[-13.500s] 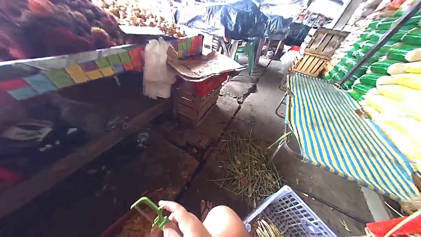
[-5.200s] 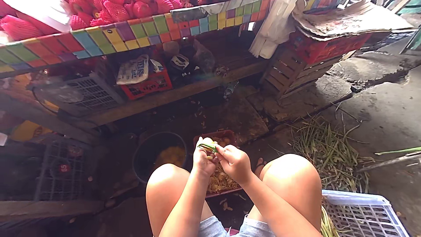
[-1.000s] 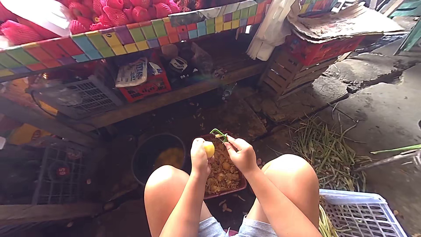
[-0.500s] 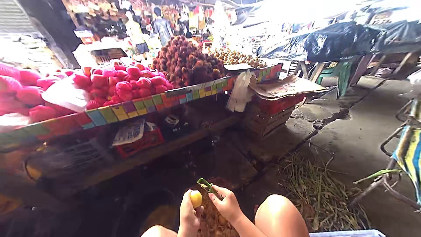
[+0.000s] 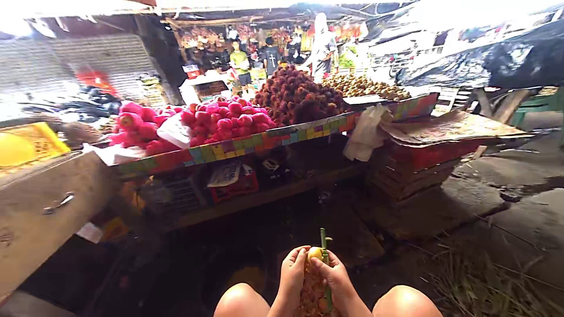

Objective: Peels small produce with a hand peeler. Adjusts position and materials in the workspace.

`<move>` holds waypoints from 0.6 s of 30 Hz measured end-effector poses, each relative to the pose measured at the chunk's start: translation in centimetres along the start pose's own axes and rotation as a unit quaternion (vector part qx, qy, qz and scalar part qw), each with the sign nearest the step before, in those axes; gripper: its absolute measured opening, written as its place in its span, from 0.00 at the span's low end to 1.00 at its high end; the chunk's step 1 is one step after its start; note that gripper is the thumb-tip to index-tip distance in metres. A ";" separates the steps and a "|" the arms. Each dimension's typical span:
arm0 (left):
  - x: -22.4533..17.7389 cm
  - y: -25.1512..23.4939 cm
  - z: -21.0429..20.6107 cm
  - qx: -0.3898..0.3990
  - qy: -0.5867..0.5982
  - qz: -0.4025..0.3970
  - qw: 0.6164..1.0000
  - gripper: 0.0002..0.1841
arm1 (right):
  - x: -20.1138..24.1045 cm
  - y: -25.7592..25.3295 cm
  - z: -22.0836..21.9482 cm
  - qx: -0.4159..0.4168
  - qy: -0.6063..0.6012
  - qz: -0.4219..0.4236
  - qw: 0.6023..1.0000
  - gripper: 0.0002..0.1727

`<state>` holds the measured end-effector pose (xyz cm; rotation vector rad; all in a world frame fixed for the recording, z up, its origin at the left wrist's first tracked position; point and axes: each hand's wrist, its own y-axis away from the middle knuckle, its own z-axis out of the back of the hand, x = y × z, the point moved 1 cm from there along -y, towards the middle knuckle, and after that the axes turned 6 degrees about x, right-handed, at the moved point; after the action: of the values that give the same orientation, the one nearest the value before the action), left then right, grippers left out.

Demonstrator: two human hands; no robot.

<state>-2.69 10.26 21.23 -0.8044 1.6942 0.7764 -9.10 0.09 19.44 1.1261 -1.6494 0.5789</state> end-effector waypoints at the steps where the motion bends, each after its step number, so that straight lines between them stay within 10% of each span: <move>1: -0.4 -0.1 -0.1 0.004 -0.026 -0.017 0.999 0.20 | 0.4 0.0 0.3 -0.003 -0.013 0.009 1.000 0.19; 7: -2.3 -0.9 -1.0 0.024 -0.185 -0.058 0.981 0.23 | 2.7 0.6 1.9 -0.054 -0.094 0.022 0.994 0.12; 18: -2.8 -1.5 -4.8 0.020 -0.138 -0.120 0.983 0.15 | 3.2 1.7 2.7 -0.077 -0.080 0.011 0.994 0.11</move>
<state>-3.34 5.89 24.91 -0.8151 1.3351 0.6520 -12.00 -2.56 21.63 1.0642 -1.8132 0.3768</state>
